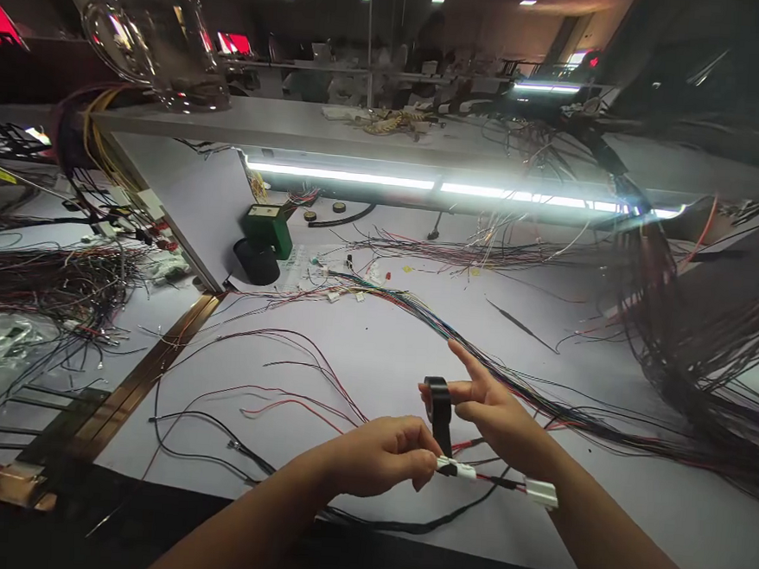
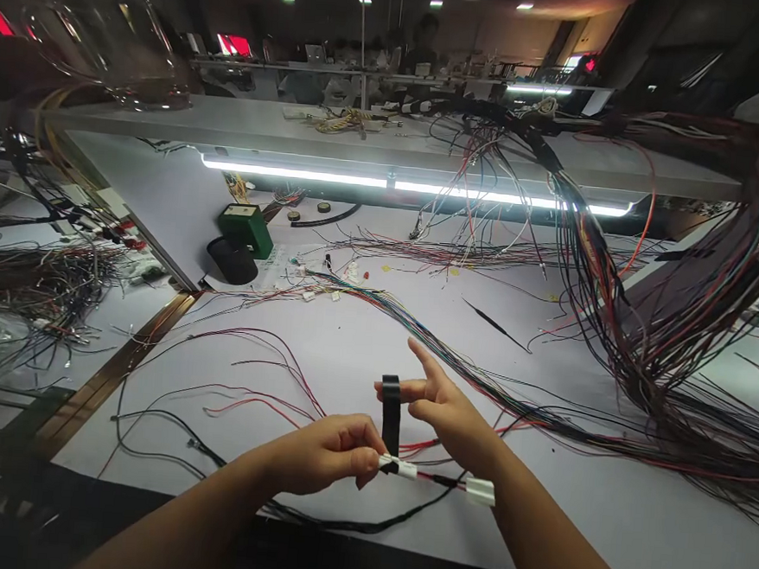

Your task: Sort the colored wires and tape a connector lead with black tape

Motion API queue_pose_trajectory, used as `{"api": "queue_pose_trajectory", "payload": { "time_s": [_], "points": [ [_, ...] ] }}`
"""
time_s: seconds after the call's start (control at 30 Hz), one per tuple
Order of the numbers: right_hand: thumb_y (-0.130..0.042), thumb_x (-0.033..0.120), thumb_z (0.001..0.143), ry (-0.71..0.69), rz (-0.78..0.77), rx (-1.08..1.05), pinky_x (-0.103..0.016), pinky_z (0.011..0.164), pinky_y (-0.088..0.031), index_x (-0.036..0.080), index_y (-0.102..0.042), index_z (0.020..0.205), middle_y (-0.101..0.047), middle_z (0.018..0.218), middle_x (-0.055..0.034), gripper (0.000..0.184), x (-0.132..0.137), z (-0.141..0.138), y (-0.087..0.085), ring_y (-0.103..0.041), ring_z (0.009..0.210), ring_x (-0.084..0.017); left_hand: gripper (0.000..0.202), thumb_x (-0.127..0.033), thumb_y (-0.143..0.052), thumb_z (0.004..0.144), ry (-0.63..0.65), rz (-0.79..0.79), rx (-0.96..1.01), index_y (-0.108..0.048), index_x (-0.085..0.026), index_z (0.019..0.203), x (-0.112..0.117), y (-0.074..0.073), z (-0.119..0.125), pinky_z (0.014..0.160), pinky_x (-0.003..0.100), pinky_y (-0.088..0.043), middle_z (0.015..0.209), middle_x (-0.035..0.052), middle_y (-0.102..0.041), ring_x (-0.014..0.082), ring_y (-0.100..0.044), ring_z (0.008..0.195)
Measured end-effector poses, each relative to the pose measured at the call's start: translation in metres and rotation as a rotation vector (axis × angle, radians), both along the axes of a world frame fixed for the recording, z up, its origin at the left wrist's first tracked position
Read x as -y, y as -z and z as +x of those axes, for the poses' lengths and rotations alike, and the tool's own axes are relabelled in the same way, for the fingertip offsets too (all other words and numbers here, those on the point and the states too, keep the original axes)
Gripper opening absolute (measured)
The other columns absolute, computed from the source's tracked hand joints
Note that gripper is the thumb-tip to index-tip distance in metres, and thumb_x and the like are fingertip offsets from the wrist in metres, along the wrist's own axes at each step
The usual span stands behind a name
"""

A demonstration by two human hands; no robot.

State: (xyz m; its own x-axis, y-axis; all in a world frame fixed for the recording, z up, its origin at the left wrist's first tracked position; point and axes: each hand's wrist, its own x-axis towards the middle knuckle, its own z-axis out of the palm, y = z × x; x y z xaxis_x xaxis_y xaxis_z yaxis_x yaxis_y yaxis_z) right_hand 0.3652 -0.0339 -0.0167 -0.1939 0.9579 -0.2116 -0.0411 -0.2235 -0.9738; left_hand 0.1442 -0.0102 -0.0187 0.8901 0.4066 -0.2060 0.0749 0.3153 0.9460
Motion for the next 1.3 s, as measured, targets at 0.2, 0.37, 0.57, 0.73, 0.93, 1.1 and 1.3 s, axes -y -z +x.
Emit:
{"api": "queue_pose_trajectory", "payload": {
  "time_s": [0.2, 0.37, 0.57, 0.73, 0.93, 1.1, 1.3],
  "points": [
    [-0.054, 0.021, 0.082, -0.242, 0.123, 0.100, -0.058, 0.105, -0.031, 0.030, -0.011, 0.150, -0.068, 0.113, -0.0059, 0.081, 0.002, 0.013, -0.045, -0.050, 0.123, -0.028, 0.020, -0.027, -0.057, 0.085, -0.057, 0.063, -0.151, -0.042, -0.020, 0.096, -0.009, 0.008, 0.006, 0.059, 0.025, -0.032, 0.070, -0.0019, -0.059, 0.0112, -0.045, 0.061],
    [-0.055, 0.019, 0.086, -0.242, 0.313, 0.455, -0.050, 0.100, -0.040, 0.036, -0.029, 0.143, -0.066, 0.111, -0.0041, 0.065, 0.041, -0.006, -0.056, -0.055, 0.114, -0.027, 0.030, -0.037, -0.062, 0.085, -0.362, -0.210, 0.038, -0.036, -0.021, 0.088, -0.015, 0.014, 0.011, 0.053, 0.021, -0.024, 0.064, -0.0059, -0.050, 0.0072, -0.038, 0.054],
    [-0.052, 0.044, 0.089, 0.037, 0.314, 0.726, -0.053, 0.095, -0.040, 0.025, -0.060, 0.104, -0.065, 0.109, -0.0082, 0.025, 0.037, -0.027, -0.014, -0.052, 0.115, -0.033, 0.042, -0.036, -0.066, 0.083, -0.327, -0.388, 0.194, -0.042, -0.021, 0.113, -0.013, 0.006, 0.001, 0.052, 0.021, -0.027, 0.070, -0.0013, -0.057, 0.0070, -0.042, 0.052],
    [-0.053, 0.034, 0.087, 0.068, 0.444, 0.823, -0.046, 0.090, -0.040, 0.024, -0.057, 0.111, -0.069, 0.089, -0.0031, 0.027, 0.011, -0.040, -0.021, -0.060, 0.095, -0.026, 0.037, -0.041, -0.063, 0.084, -0.331, -0.103, 0.077, -0.057, -0.015, 0.111, -0.012, -0.009, -0.002, 0.062, 0.026, -0.040, 0.074, 0.0030, -0.060, 0.0129, -0.053, 0.066],
    [-0.054, 0.023, 0.087, 0.014, 0.666, 0.922, -0.042, 0.087, -0.036, 0.019, -0.055, 0.117, -0.070, 0.086, -0.0034, 0.031, -0.005, -0.052, -0.028, -0.062, 0.076, -0.019, 0.018, -0.035, -0.066, 0.082, -0.596, 0.376, -0.068, -0.068, -0.020, 0.093, -0.015, -0.016, -0.002, 0.076, 0.029, -0.044, 0.095, 0.0045, -0.062, 0.0187, -0.056, 0.091],
    [-0.051, 0.023, 0.090, -0.022, 0.684, 1.080, -0.032, 0.062, -0.038, 0.021, -0.059, 0.067, -0.059, 0.056, 0.0016, 0.024, -0.022, -0.058, -0.021, -0.049, 0.051, -0.015, 0.014, -0.032, -0.066, 0.083, -0.719, 0.492, -0.094, -0.071, -0.020, 0.088, -0.022, -0.008, -0.004, 0.083, 0.031, -0.041, 0.090, 0.0042, -0.066, 0.0186, -0.057, 0.088],
    [-0.042, 0.013, 0.089, -0.154, 1.129, 1.057, -0.043, 0.095, -0.039, 0.024, -0.060, 0.074, -0.055, 0.059, 0.0014, 0.026, 0.001, -0.095, -0.029, -0.050, 0.062, -0.017, 0.034, -0.044, -0.078, 0.067, -0.958, -0.092, 0.024, -0.068, -0.013, 0.076, -0.048, 0.018, -0.006, 0.064, 0.024, -0.038, 0.070, 0.0009, -0.060, 0.0113, -0.051, 0.066]
  ]
}}
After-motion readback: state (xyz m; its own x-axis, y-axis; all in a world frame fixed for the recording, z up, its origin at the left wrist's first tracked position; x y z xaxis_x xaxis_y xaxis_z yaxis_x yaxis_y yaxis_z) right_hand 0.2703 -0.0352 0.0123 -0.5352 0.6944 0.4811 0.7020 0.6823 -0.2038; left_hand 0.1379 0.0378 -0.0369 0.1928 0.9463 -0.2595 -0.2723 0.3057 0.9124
